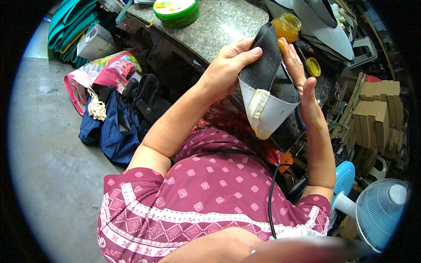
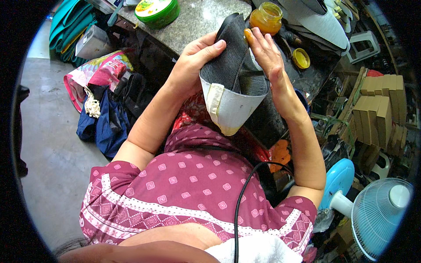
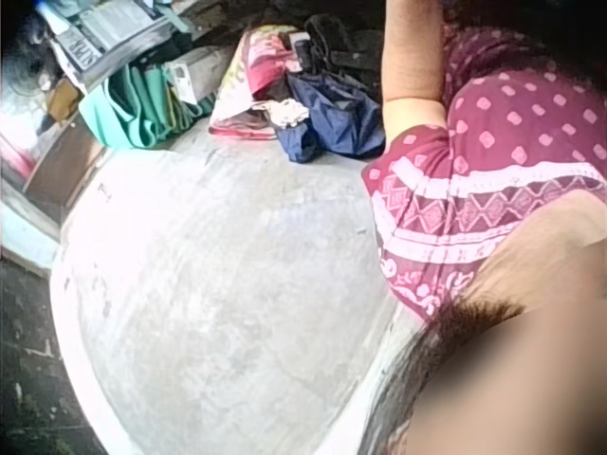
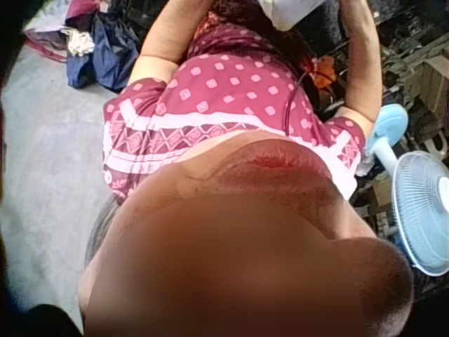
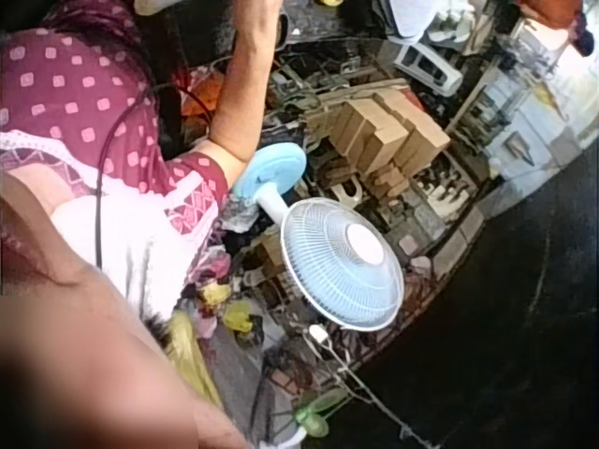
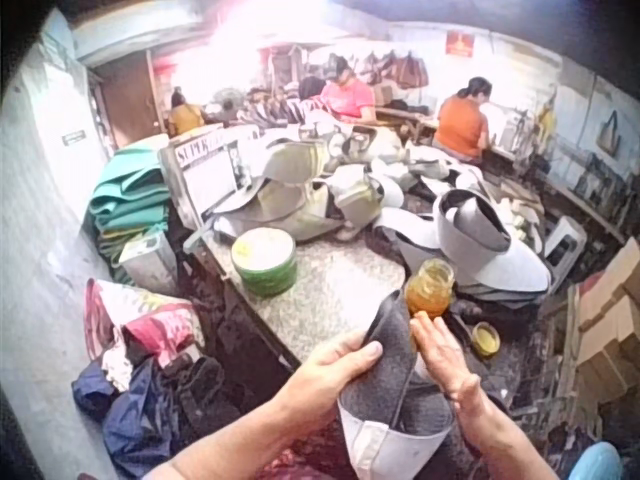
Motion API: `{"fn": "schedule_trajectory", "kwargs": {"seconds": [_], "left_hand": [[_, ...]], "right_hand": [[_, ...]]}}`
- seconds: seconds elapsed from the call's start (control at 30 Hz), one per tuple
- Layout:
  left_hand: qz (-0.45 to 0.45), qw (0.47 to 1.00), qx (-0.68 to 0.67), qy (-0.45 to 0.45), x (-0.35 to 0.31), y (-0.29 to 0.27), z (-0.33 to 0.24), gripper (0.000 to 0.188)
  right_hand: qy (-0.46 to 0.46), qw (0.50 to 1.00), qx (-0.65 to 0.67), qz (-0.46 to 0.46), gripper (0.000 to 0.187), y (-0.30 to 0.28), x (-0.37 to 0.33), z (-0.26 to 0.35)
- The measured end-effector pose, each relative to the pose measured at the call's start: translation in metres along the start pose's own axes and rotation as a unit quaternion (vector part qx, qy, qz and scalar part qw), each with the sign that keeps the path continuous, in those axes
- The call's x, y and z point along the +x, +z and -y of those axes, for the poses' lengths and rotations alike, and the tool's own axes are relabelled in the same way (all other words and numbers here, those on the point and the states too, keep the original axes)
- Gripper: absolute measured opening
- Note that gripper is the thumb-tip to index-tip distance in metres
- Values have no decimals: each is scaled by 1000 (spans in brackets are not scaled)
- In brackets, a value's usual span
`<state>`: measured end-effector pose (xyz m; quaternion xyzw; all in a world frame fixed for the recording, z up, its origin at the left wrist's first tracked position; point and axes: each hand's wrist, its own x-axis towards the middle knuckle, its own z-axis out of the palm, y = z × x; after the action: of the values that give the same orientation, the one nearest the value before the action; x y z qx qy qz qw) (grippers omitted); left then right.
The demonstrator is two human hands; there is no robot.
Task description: The person applies glue to the edges of a shoe upper and a sole piece, then presses them together. They repeat this process with additional shoe parts, using scissors to trim excess material and ensuring the pieces are aligned.
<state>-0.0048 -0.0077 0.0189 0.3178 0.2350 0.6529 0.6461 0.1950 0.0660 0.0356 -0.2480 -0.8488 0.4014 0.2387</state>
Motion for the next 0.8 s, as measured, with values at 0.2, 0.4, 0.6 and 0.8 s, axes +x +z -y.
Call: {"fn": "schedule_trajectory", "kwargs": {"seconds": [0.2,0.4,0.6,0.8], "left_hand": [[26,1000,14,-7,3,-7,-3,35],[6,997,73,23,9,-13,-6,36],[23,997,78,15,14,-11,-5,36],[17,991,128,21,17,-12,-7,37]], "right_hand": [[-51,986,-157,-36,97,-5,-11,0],[-95,959,-267,0,97,-6,-20,23],[-79,956,-272,-71,102,-12,-8,25],[-147,928,-341,-12,90,-5,-18,26]]}}
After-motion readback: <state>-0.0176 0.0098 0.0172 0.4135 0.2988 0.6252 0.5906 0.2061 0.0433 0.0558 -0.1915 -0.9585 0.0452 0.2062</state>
